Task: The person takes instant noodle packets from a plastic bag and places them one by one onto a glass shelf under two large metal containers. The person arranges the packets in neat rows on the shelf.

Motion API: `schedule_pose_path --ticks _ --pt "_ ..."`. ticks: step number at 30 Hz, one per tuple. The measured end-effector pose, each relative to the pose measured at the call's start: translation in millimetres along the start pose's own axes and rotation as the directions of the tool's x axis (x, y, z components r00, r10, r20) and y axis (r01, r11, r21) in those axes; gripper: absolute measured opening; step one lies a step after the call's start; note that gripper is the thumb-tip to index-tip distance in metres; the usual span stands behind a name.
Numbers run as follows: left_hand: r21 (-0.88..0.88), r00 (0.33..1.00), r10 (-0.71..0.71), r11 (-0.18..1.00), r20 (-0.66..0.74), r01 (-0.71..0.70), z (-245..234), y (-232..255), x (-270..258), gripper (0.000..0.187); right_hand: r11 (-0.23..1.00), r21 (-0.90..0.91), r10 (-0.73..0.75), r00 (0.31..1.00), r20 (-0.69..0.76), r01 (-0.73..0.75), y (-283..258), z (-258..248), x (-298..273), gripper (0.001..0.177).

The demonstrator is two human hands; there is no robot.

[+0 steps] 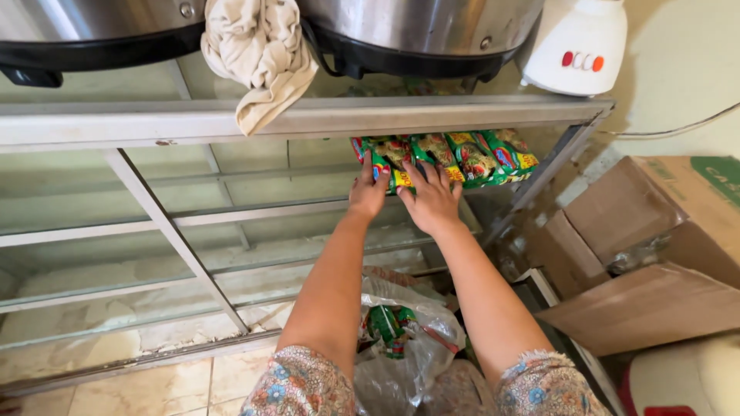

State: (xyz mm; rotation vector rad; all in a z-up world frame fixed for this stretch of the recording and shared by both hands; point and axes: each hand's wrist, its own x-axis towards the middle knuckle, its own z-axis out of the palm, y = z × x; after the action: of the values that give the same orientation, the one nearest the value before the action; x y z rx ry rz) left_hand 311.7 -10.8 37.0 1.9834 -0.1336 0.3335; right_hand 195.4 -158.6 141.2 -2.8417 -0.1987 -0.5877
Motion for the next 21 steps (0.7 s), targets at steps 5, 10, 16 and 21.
schedule_pose_path --ticks 5,10,16,21 --pt "0.045 0.999 -0.030 0.999 0.029 0.029 -9.3 14.9 -13.5 0.081 1.000 0.019 -0.002 1.000 -0.012 0.002 1.7 -0.4 -4.0 0.063" --pt "0.070 1.000 -0.019 0.997 0.012 0.018 -18.1 29.2 -26.9 0.079 0.999 0.042 -0.023 0.999 -0.027 0.025 4.1 -2.1 -4.0 0.063" --pt "0.107 0.993 0.101 0.990 -0.054 -0.095 -26.5 46.0 -47.1 0.076 0.997 0.040 -0.068 0.993 -0.094 0.072 1.6 -4.9 -6.6 0.063" --pt "0.222 0.999 0.041 0.974 0.002 -0.040 -30.6 47.8 -50.5 0.054 0.998 0.022 -0.049 0.995 -0.088 0.051 -6.9 -15.3 -3.2 0.064"
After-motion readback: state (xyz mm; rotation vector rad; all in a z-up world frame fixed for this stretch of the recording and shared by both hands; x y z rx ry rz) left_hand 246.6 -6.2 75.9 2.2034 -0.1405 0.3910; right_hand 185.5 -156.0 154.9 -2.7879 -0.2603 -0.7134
